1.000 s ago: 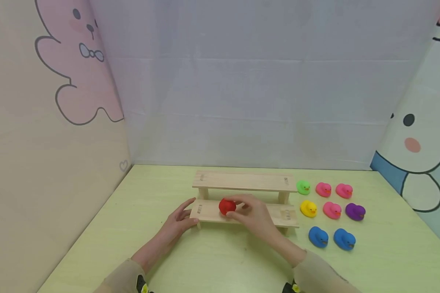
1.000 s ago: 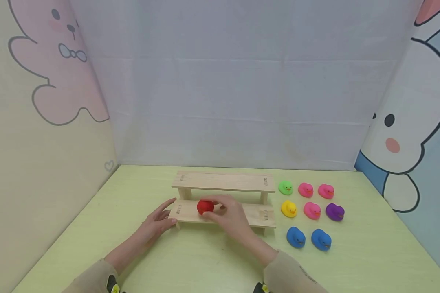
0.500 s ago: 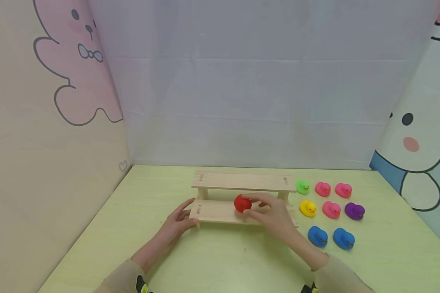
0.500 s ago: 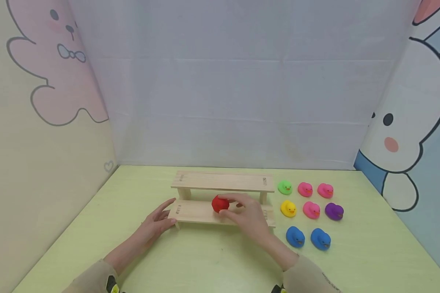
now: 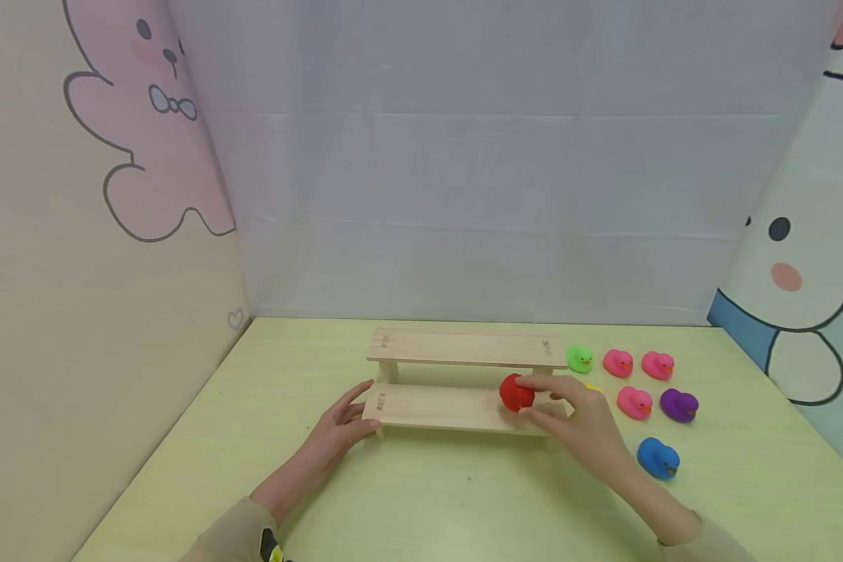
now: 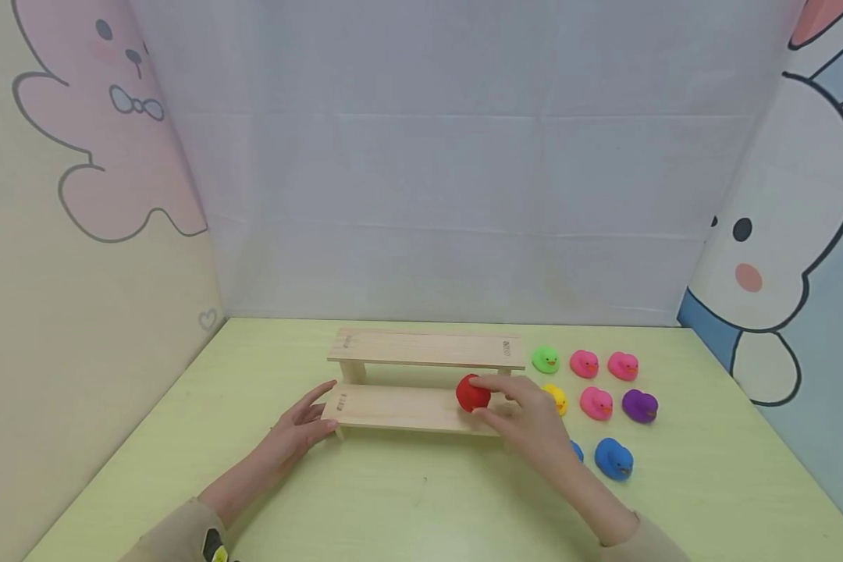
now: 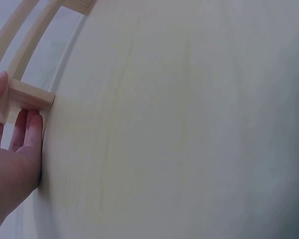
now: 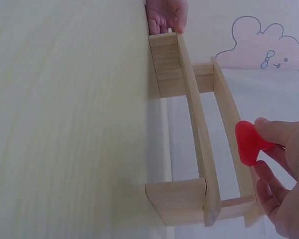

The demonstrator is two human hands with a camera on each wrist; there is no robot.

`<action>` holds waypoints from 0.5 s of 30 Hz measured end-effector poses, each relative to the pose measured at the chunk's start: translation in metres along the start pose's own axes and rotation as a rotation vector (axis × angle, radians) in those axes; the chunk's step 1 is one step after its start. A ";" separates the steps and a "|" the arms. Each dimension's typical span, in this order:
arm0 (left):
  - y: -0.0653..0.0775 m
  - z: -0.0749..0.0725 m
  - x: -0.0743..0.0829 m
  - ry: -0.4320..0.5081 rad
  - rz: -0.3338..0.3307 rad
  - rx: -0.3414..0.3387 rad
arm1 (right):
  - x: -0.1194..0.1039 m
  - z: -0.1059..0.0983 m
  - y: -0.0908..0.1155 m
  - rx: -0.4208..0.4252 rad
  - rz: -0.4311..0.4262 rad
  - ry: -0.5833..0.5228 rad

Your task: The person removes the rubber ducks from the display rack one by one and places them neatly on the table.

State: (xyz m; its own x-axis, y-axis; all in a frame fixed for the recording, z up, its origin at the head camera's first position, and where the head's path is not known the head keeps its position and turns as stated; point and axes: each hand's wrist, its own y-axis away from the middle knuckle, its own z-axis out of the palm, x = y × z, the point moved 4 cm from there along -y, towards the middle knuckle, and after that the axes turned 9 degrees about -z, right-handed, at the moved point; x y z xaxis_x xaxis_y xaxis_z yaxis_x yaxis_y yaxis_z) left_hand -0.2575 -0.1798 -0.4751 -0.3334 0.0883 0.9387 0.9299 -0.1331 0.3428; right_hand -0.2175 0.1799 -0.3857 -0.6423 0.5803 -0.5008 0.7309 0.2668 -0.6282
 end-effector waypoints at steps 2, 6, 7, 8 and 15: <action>0.000 0.000 0.000 0.000 -0.002 0.000 | 0.002 -0.007 0.004 0.001 -0.005 0.048; 0.000 0.000 -0.001 -0.006 -0.007 -0.003 | 0.007 -0.021 0.013 -0.004 0.010 0.124; 0.000 0.000 -0.001 -0.008 -0.006 -0.004 | 0.008 -0.024 0.015 -0.005 0.013 0.139; 0.000 -0.001 -0.001 -0.006 -0.007 -0.006 | 0.008 -0.027 0.016 0.000 0.008 0.147; 0.000 0.000 -0.001 -0.009 0.003 -0.026 | 0.012 -0.050 0.026 0.036 -0.033 0.179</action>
State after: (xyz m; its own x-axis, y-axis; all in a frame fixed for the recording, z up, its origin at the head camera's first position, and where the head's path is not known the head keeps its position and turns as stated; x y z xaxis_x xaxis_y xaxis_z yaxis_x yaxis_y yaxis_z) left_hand -0.2570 -0.1803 -0.4759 -0.3292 0.0967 0.9393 0.9266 -0.1585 0.3411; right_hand -0.1945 0.2326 -0.3781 -0.6121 0.7004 -0.3671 0.6991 0.2624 -0.6652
